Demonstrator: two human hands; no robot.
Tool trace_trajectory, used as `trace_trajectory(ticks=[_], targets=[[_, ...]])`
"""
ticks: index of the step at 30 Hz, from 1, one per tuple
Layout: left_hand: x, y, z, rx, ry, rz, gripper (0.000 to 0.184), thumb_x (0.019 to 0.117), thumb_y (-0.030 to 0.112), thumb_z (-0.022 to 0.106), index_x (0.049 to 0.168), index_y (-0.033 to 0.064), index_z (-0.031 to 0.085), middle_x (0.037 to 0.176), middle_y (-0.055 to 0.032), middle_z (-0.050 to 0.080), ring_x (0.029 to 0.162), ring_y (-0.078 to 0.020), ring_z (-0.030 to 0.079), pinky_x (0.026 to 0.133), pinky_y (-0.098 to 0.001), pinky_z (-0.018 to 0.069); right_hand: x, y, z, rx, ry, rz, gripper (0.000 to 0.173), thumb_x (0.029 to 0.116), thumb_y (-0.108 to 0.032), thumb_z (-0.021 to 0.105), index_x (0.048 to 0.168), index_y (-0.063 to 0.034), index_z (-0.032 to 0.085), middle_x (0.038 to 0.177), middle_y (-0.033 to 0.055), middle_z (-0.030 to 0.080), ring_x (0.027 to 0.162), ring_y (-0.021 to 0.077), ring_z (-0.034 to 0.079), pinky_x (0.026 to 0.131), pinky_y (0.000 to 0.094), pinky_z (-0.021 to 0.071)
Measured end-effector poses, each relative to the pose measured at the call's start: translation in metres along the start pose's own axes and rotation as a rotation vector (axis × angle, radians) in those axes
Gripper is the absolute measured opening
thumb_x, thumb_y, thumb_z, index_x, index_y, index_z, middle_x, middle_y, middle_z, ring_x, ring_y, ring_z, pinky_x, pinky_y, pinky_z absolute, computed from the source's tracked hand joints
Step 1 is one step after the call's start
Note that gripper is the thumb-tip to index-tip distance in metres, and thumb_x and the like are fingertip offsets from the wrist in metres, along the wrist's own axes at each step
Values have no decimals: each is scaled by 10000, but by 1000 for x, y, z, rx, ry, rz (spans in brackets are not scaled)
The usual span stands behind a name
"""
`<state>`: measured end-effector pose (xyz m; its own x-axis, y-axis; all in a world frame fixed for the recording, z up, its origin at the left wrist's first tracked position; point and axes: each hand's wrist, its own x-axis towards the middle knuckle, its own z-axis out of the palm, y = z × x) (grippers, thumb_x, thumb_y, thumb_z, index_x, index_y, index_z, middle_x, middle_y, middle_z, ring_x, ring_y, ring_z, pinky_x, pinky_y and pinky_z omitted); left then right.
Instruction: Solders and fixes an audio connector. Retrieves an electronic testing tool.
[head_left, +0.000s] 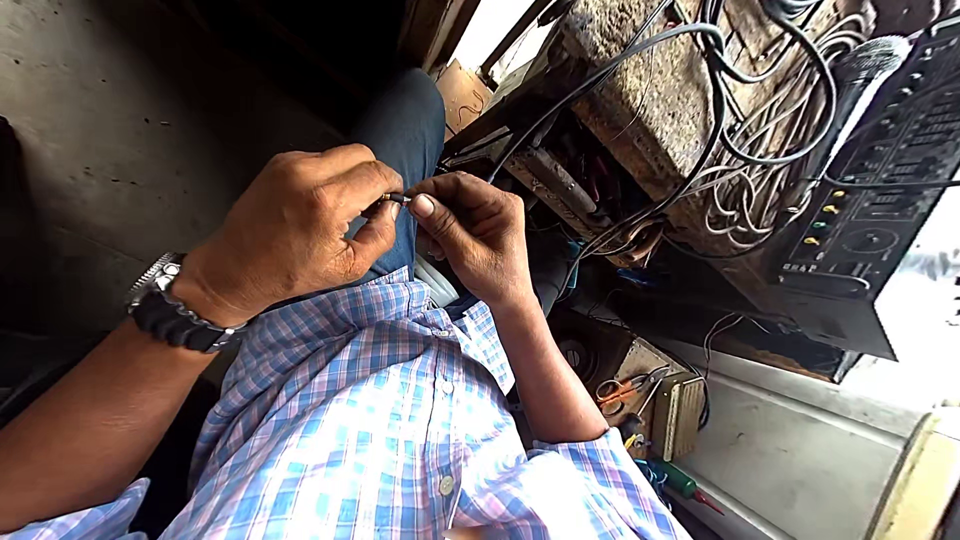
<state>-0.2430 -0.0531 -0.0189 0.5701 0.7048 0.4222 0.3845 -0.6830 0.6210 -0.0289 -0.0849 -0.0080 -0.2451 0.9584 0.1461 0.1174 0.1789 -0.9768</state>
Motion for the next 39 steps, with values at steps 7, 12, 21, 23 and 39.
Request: trace_trajectory(ticks=[7, 12, 21, 23, 39], targets=[[0, -3, 8, -31, 10, -22, 249, 971, 168, 560, 1026, 15, 749, 781, -69, 603, 672, -124, 552, 579, -264, 442, -5, 4, -9, 44, -85, 58, 162, 1008, 7, 581, 1109, 111, 652, 854, 106, 680, 683, 115, 643, 591, 263, 568], [-1, -4, 14, 47, -5, -17, 263, 979, 180, 561, 1021, 4, 753, 747, -101, 596, 643, -190, 548, 566, -335, 428, -8, 11, -9, 35, -52, 83, 155, 1016, -2, 573, 1098, 98, 659, 822, 93, 670, 650, 106, 626, 563, 253, 550], [5, -2, 23, 23, 25, -26, 217, 959, 130, 593, 971, -7, 761, 727, -104, 602, 636, -176, 552, 558, -302, 424, -13, 18, -5, -17, 27, 61, 142, 1020, -2, 564, 1083, 89, 653, 781, 80, 649, 616, 104, 608, 540, 258, 542], [4, -3, 25, 2, 23, -35, 215, 951, 129, 596, 974, -1, 767, 737, -101, 620, 640, -154, 561, 558, -282, 435, -16, 19, -3, -35, 40, 49, 140, 1013, 4, 570, 1082, 91, 655, 793, 84, 654, 632, 109, 620, 555, 265, 556], [13, 3, 7, -402, -228, -400, 133, 921, 150, 625, 941, 107, 749, 717, 72, 676, 534, 27, 579, 472, -147, 498, -28, 28, 3, -2, 83, -45, 138, 990, 22, 603, 1066, 117, 668, 832, 116, 677, 666, 115, 639, 571, 269, 573]])
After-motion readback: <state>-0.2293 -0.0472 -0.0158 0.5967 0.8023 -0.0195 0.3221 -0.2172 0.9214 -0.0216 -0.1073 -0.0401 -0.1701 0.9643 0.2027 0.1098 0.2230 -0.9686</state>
